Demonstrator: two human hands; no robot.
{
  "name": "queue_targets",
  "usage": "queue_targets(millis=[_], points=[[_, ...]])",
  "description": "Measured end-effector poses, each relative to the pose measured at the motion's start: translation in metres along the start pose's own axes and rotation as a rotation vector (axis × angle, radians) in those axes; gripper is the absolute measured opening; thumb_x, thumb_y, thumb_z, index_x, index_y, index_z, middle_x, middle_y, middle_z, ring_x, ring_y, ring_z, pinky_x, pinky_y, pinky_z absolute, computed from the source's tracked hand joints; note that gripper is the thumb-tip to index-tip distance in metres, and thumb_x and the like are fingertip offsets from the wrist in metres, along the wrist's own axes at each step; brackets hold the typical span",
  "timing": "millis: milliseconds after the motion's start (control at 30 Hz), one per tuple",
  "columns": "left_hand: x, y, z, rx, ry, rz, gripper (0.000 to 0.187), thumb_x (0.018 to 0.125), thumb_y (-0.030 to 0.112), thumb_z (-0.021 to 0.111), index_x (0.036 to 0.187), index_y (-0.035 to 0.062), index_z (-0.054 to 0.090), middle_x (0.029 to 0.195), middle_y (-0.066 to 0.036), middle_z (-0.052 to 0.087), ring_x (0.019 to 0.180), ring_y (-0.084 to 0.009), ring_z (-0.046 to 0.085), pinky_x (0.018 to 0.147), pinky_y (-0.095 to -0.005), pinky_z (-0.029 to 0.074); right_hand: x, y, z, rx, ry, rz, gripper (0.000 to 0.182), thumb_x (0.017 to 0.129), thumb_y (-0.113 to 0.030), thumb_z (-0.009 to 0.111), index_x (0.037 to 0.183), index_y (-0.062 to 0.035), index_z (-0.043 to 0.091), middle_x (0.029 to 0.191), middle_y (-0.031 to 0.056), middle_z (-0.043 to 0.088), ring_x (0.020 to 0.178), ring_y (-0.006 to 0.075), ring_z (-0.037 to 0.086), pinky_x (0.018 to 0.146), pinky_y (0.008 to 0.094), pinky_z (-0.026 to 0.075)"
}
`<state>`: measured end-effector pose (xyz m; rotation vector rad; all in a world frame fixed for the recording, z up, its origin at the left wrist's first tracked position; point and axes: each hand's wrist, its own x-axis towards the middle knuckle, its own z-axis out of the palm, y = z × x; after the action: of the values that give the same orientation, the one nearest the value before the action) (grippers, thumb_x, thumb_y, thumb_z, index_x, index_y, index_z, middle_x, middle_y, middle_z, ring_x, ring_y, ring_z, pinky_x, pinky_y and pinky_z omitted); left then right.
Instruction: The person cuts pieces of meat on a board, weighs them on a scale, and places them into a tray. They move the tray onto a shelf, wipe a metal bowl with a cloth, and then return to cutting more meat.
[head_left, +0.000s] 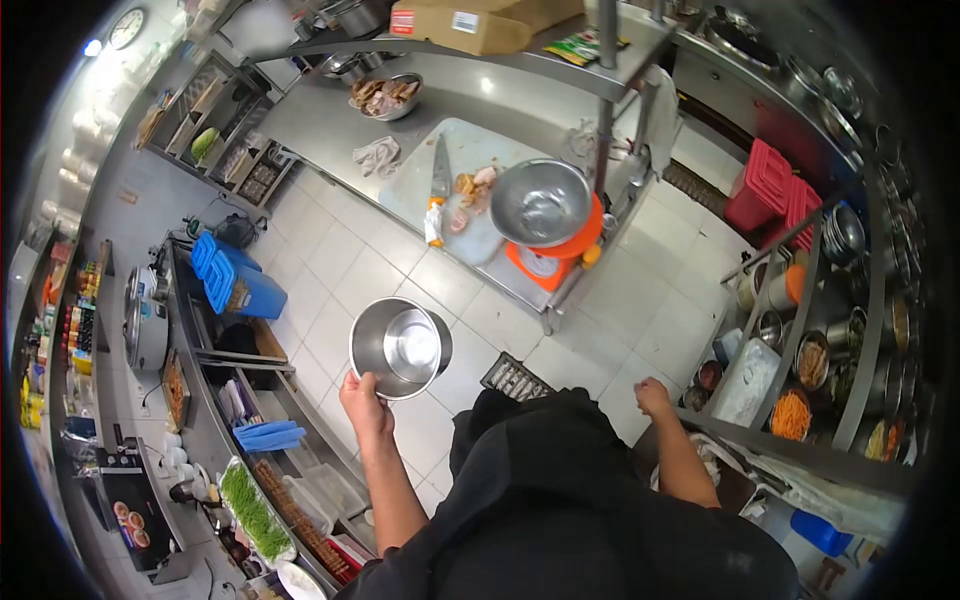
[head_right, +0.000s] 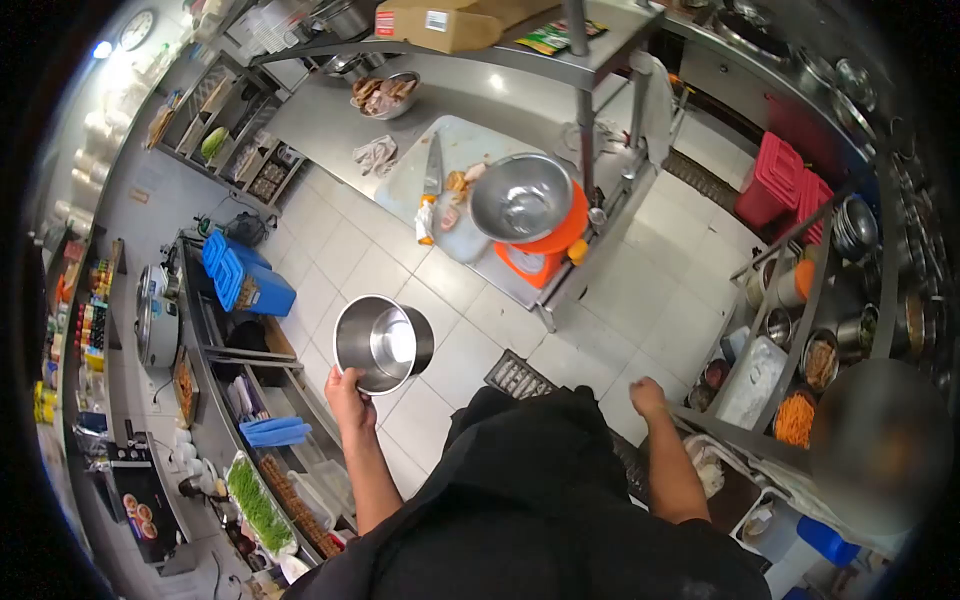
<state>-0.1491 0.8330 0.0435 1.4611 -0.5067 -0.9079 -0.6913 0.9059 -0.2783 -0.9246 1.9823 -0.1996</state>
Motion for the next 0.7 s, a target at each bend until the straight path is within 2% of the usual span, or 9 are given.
queue_targets(millis=[33,133,233,333,433,567,633,700], points=[[0.017,0.008,-0.001,-0.021,0.013,0.005,0.015,0.079,-0.003,0.06,0.089,0.007,0.061,0.074,0.002,0.063,0.046,-0.0039,0.043,0.04,-0.0201,0.031,0.032,-0.004,0.026,-0.01,0.103,-0.212,0.03,0.093,-0.031,0.063,0.104,-0.0044,0.07,0.082,0.0167,0.072,0.065,0.0288,0.069,0.066,0.0395,0.056],[0.085,0.019,-0.017,-0.072,0.014,0.02,0.016,0.079,-0.004,0.059,0.092,0.0052,0.061,0.077,0.0,0.065,0.048,-0.0038,0.047,0.04,-0.019,0.032,0.009,-0.112,0.03,-0.199,0.049,-0.279,0.033,0.093,-0.034,0.063,0.105,-0.0038,0.07,0.083,0.0151,0.073,0.066,0.0277,0.07,0.066,0.0388,0.057],[0.159,0.034,-0.027,-0.078,-0.012,0.034,0.017,0.08,-0.005,0.058,0.094,0.0046,0.062,0.078,-0.001,0.066,0.048,-0.0038,0.048,0.039,-0.0186,0.032,0.003,-0.17,0.062,-0.182,-0.015,-0.235,0.034,0.093,-0.036,0.063,0.104,-0.0043,0.071,0.09,0.0156,0.075,0.08,0.0308,0.072,0.077,0.0426,0.058],[0.247,0.043,-0.032,-0.053,-0.052,0.035,0.015,0.081,-0.004,0.059,0.093,0.0047,0.062,0.076,-0.001,0.065,0.046,-0.0038,0.047,0.039,-0.0193,0.032,-0.034,-0.23,0.084,-0.361,0.029,-0.194,0.034,0.093,-0.036,0.062,0.104,-0.006,0.073,0.106,0.0195,0.074,0.104,0.0385,0.069,0.095,0.0478,0.054],[0.303,0.084,-0.002,0.007,-0.165,-0.018,0.008,0.081,-0.002,0.061,0.081,0.0059,0.06,0.07,0.001,0.061,0.047,-0.0048,0.043,0.041,-0.0222,0.032,-0.076,-0.295,0.103,-0.436,0.09,-0.107,0.032,0.093,-0.035,0.062,0.104,-0.0072,0.073,0.102,0.0185,0.075,0.101,0.0379,0.07,0.093,0.0493,0.054],[0.381,0.11,0.043,0.016,-0.375,-0.008,0.016,0.081,0.0,0.063,0.075,0.0108,0.054,0.065,0.004,0.053,0.047,-0.004,0.038,0.043,-0.022,0.03,-0.117,-0.407,0.111,-0.328,0.242,-0.267,0.024,0.094,-0.028,0.062,0.099,-0.0064,0.07,0.098,0.0174,0.073,0.093,0.0397,0.07,0.083,0.0501,0.055],[0.416,0.111,0.073,0.022,-0.453,0.017,0.018,0.079,-0.002,0.061,0.075,0.0127,0.051,0.068,0.005,0.055,0.048,-0.0026,0.039,0.041,-0.0214,0.027,-0.114,-0.452,0.119,-0.241,0.362,-0.406,0.02,0.094,-0.024,0.063,0.097,-0.0055,0.068,0.093,0.016,0.071,0.088,0.0402,0.068,0.079,0.0499,0.055],[0.438,0.115,0.107,0.011,-0.501,0.039,0.02,0.08,-0.002,0.061,0.074,0.0136,0.05,0.068,0.005,0.055,0.049,-0.0026,0.039,0.042,-0.0216,0.027,-0.117,-0.517,0.124,-0.018,0.466,-0.481,0.018,0.092,-0.022,0.066,0.099,-0.0049,0.068,0.094,0.0156,0.068,0.089,0.0391,0.067,0.08,0.0489,0.055]])
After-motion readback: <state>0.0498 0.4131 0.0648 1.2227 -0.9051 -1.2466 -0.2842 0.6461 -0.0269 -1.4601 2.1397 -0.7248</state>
